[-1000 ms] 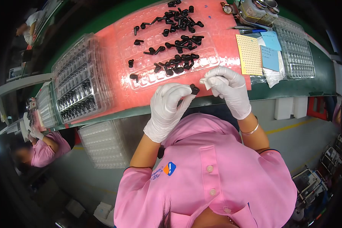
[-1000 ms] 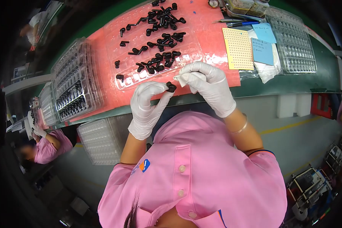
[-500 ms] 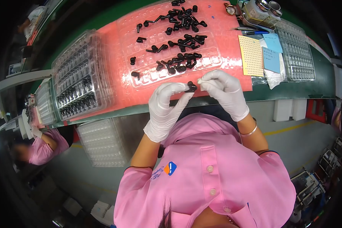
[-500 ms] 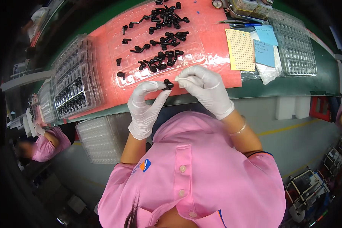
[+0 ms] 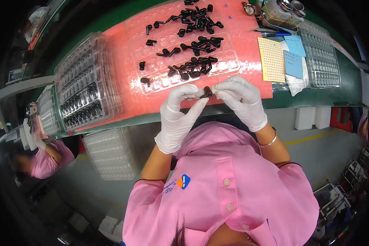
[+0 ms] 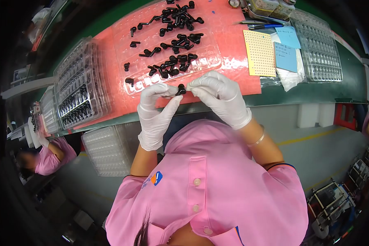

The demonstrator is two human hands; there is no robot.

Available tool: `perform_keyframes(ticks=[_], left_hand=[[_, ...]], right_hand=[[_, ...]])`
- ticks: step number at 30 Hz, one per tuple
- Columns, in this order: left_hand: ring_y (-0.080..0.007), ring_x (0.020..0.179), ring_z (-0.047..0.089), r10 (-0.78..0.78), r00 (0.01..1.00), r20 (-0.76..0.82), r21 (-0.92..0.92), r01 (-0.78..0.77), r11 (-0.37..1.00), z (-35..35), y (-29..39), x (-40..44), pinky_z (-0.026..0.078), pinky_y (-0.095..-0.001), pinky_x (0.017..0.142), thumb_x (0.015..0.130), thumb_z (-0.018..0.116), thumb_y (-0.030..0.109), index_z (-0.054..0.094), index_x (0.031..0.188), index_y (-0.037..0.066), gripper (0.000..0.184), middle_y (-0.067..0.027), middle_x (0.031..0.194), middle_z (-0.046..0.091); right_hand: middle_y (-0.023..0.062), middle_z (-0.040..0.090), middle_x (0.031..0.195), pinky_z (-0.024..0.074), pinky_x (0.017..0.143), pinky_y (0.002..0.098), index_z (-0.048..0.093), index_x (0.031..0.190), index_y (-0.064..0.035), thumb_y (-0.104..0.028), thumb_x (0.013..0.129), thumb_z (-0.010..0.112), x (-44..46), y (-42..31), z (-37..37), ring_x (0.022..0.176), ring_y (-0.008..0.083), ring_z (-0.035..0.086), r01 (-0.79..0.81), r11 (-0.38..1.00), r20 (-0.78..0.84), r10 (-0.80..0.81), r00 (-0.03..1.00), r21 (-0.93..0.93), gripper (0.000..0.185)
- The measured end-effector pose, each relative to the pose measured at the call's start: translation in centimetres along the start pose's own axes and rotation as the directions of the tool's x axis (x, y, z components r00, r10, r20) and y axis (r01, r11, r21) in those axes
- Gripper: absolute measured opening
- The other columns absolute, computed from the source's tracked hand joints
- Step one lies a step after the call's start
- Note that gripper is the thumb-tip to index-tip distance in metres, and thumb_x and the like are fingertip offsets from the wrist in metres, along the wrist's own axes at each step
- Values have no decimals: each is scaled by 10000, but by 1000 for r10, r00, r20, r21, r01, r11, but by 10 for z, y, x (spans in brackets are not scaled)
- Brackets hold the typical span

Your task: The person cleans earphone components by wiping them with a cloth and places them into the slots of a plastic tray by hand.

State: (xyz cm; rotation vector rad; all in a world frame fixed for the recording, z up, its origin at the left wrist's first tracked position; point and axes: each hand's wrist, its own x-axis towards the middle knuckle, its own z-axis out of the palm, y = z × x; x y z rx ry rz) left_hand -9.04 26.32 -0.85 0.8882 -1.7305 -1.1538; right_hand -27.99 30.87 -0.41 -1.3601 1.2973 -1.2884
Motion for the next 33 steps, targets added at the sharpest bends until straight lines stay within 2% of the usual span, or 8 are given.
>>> perform_keyframes(ticks=[6,8,14,18,21,25,28,33], left_hand=[[-127,858,637,-372,900,225,-585,431,687,0,1,3,500,-247,721,845,721,-7,512,1125,70,357,-71,986,673],[-94,824,606,-439,835,332,-682,534,500,-2,-1,4,462,-210,677,898,685,53,551,1132,68,271,-53,975,672],[-94,820,590,-516,801,305,-774,524,356,6,2,3,460,-211,641,953,635,148,566,1232,64,300,-48,973,660],[-93,823,586,-524,796,304,-772,528,354,7,-4,2,458,-212,620,974,606,176,564,1274,70,321,-36,969,646],[-92,824,582,-493,791,363,-792,540,283,7,-6,1,457,-211,613,981,595,182,558,1277,71,319,-27,970,634],[-84,796,570,-428,766,479,-837,546,41,12,-2,-1,454,-206,612,988,585,202,559,1269,72,311,-25,987,625],[-79,765,554,-498,718,486,-858,501,-114,13,-11,-8,444,-205,609,997,571,209,559,1263,78,297,-23,987,616],[-73,752,551,-548,723,420,-878,477,-43,13,-9,-12,427,-199,604,1006,553,209,561,1260,86,282,-19,952,613]], right_hand=[[50,635,922,489,689,239,705,1029,-11,-52,886,682,12,-9,-11,812,117,614,-344,872,238,273,932,348,151],[50,622,941,473,656,217,699,1021,-1,-55,895,665,10,-3,-7,805,105,600,-270,905,202,212,956,328,141],[46,622,942,467,637,212,696,1008,4,-47,898,655,8,-3,-9,790,80,574,53,997,143,-59,988,48,128],[46,636,923,496,678,235,693,1029,-4,-12,874,674,5,-17,-16,792,100,601,-344,845,72,346,936,409,156],[59,646,897,515,654,250,690,1082,-50,21,836,688,3,-5,-4,761,129,624,154,979,-62,-147,987,131,256],[68,635,877,520,602,255,686,1111,-85,28,798,698,9,-4,5,723,168,637,379,869,68,-378,923,-317,333],[72,631,875,524,587,263,693,1103,-91,25,783,703,12,0,3,719,184,640,397,798,136,-378,916,-453,340],[65,629,873,536,612,270,703,1076,-80,20,778,704,13,-2,-6,735,197,651,400,590,215,-360,908,-701,314]])
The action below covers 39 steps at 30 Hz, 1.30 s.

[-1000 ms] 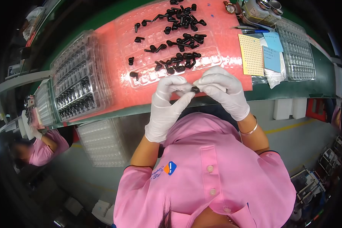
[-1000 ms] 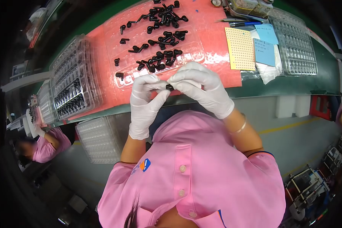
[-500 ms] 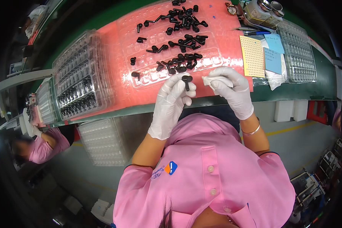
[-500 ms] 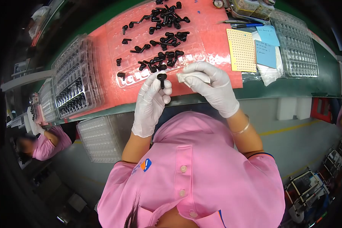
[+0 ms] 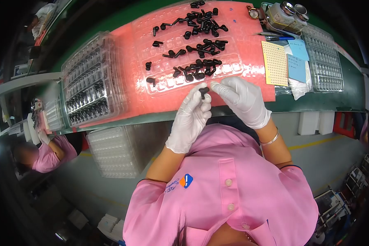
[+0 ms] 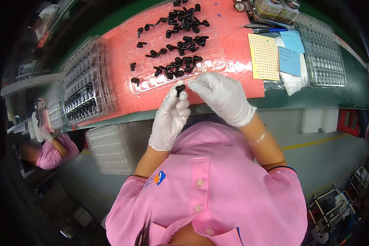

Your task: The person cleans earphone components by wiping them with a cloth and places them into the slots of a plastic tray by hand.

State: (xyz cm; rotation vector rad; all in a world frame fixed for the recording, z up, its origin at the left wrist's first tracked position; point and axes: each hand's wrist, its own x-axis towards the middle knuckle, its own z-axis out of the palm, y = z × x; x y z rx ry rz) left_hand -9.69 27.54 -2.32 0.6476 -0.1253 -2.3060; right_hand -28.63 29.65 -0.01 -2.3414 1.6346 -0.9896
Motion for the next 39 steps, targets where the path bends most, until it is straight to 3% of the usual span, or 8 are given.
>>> perform_keyframes(ticks=[8,12,24,27,29,31,33,39], left_hand=[[-63,635,445,-15,998,58,-55,18,998,3,6,-1,378,-214,562,1013,540,211,551,1274,88,289,3,803,541],[-64,611,390,-59,949,311,-369,178,912,6,7,0,367,-226,559,1013,530,186,531,1284,71,294,12,767,469],[-71,640,414,-16,940,340,-665,253,702,22,15,-13,402,-237,599,1013,503,166,516,1272,47,286,-2,845,493],[-75,693,490,39,938,345,-524,158,837,25,35,-26,438,-240,629,998,536,167,533,1251,60,275,-17,904,563],[-86,693,558,214,942,259,79,-242,967,43,56,-44,469,-255,629,971,540,92,532,1209,56,241,-17,891,608],[-91,694,592,321,915,246,392,-396,830,46,74,-55,485,-263,629,957,543,55,532,1187,53,230,-17,884,631],[-108,762,627,750,626,212,861,-483,160,42,109,-66,510,-260,682,912,635,15,573,1147,43,244,-59,962,674],[-91,765,611,847,334,413,899,-1,-438,-18,235,-89,500,-248,695,855,718,45,692,1019,17,168,-33,861,674]], right_hand=[[71,623,869,533,636,281,694,1041,-51,11,816,687,4,-13,-2,763,198,651,-74,799,-63,139,988,596,234],[75,631,889,528,642,278,689,1034,-39,20,825,686,4,-10,9,771,184,652,-160,959,70,147,987,234,218],[82,645,906,495,625,257,679,1061,-32,26,844,683,-13,10,30,743,164,624,-242,885,-6,266,964,398,225],[89,642,908,476,630,260,671,1064,-24,42,852,674,-15,15,33,726,167,598,-200,931,-19,216,976,307,222],[93,640,906,471,632,262,669,1061,-22,49,854,670,-14,14,36,724,170,592,-160,925,-17,177,984,344,219],[97,636,901,462,618,251,657,1057,-16,56,856,665,-14,14,35,733,164,594,-154,911,-37,181,983,383,213],[97,636,901,459,610,249,652,1056,-15,59,856,664,-15,13,35,733,162,594,-151,908,-26,175,984,391,213],[91,634,898,443,574,238,632,1052,-11,66,855,660,-13,12,36,731,147,590,-145,903,-23,169,985,405,213]])
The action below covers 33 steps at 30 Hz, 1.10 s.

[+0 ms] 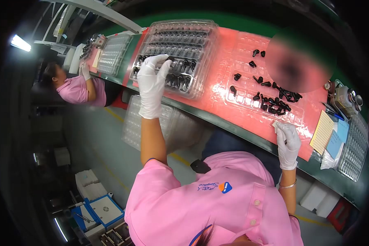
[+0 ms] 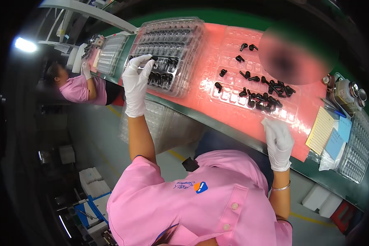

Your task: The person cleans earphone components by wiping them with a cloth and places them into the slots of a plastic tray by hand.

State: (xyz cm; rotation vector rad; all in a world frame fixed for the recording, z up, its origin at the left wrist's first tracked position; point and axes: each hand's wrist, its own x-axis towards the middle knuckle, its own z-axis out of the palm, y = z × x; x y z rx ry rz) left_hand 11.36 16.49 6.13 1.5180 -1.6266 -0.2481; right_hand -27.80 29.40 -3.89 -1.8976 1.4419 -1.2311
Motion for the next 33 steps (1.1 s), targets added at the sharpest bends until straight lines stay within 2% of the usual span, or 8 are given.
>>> perform_keyframes(ticks=[2,9,13,17,26,30,32,33], left_hand=[[-83,750,603,121,992,37,162,-125,979,-4,-20,8,493,-239,690,858,717,44,694,1026,6,174,-29,862,674],[-117,743,624,-3,997,83,431,-33,902,6,-18,13,507,-269,696,860,714,71,697,1020,26,167,-57,862,679],[-230,775,649,254,967,-16,269,-240,933,37,41,-2,518,-338,676,835,716,98,693,982,70,152,-80,858,669],[-258,864,643,465,794,392,195,-565,802,97,69,-25,548,-370,693,864,627,121,666,946,90,96,-68,982,656],[-281,868,630,396,738,547,255,-597,761,126,61,-21,542,-401,647,827,624,115,639,946,105,120,-93,947,640],[-237,868,657,413,754,511,178,-563,807,122,71,-34,542,-352,624,837,634,69,630,1025,74,188,-65,935,663],[-189,867,667,121,901,418,-247,-15,969,119,83,-50,536,-304,625,854,636,31,624,1071,55,219,-50,967,676],[-165,866,672,-64,900,431,-437,270,858,116,87,-59,532,-280,626,863,637,12,621,1094,45,234,-42,984,683]], right_hand=[[91,633,896,440,569,237,635,1054,-13,64,854,662,0,0,0,725,143,588,12,1000,-5,-12,1000,-12,216],[83,626,875,426,546,234,646,1071,-25,58,849,669,0,2,1,688,121,574,22,1000,-23,-22,1000,-17,238],[71,622,856,424,539,230,653,1081,-32,58,846,671,2,0,0,676,111,570,54,996,-18,-56,998,-67,252],[65,619,841,427,540,229,662,1073,-35,51,849,672,1,0,0,675,111,575,20,997,-21,-22,1000,-76,240],[82,642,846,458,552,238,666,1060,-33,49,840,681,0,-3,-2,668,130,603,-8,998,-36,5,999,-69,235],[88,653,854,478,566,238,668,1059,-28,55,833,684,-1,-1,-4,665,141,617,-11,998,-25,9,1000,-56,242],[92,658,859,489,577,236,671,1059,-25,57,830,686,-2,4,-2,659,146,622,28,999,-32,-29,999,-29,244],[92,658,859,489,577,236,671,1059,-25,57,830,686,-2,4,-2,659,146,622,16,999,-34,-17,999,-28,244]])
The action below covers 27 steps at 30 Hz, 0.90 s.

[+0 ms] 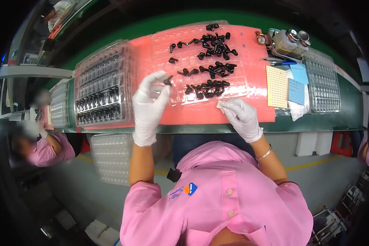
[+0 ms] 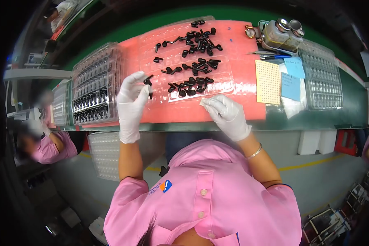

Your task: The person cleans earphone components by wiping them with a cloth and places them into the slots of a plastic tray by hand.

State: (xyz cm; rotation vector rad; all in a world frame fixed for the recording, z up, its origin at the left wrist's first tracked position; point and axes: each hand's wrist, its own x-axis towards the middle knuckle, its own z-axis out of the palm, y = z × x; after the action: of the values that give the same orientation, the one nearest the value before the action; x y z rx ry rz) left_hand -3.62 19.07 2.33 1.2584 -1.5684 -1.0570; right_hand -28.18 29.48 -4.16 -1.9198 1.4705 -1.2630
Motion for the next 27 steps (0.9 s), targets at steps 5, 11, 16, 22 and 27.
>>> perform_keyframes(ticks=[5,11,16,22,27], left_hand=[[-120,890,671,-199,916,348,-639,387,665,38,3,-47,530,-233,661,880,651,-12,602,1169,42,298,-76,1067,678],[-113,927,667,-266,911,314,-593,407,695,73,5,-72,535,-223,685,872,667,-26,590,1176,30,318,-87,1059,676],[-106,899,669,-141,966,219,-478,232,847,77,-3,-77,534,-219,694,834,704,-52,613,1143,18,330,-62,1040,690],[-114,828,693,17,991,132,-139,1,990,68,-1,-77,551,-234,706,805,742,-36,629,1127,10,344,-84,1023,727],[-149,821,710,378,913,155,111,-396,911,68,-6,-72,566,-257,716,790,759,-25,621,1152,16,390,-107,1035,729]], right_hand=[[79,651,855,514,600,269,697,1022,-46,-31,847,695,2,-4,2,684,176,633,-99,993,-42,102,994,64,176],[96,663,904,526,614,267,684,1071,-22,-10,870,661,3,-29,-10,746,173,653,-181,907,-170,261,950,380,203],[94,657,889,529,613,270,692,1067,-29,12,873,637,8,-50,-11,737,178,652,89,993,-19,-91,996,-80,206],[88,646,858,527,605,270,690,1057,-42,30,843,664,9,-41,-21,706,175,653,-63,997,-60,61,996,-42,227],[78,652,855,524,606,263,686,1055,-44,42,850,651,10,-44,-18,686,158,650,-60,994,45,64,997,-88,225]])
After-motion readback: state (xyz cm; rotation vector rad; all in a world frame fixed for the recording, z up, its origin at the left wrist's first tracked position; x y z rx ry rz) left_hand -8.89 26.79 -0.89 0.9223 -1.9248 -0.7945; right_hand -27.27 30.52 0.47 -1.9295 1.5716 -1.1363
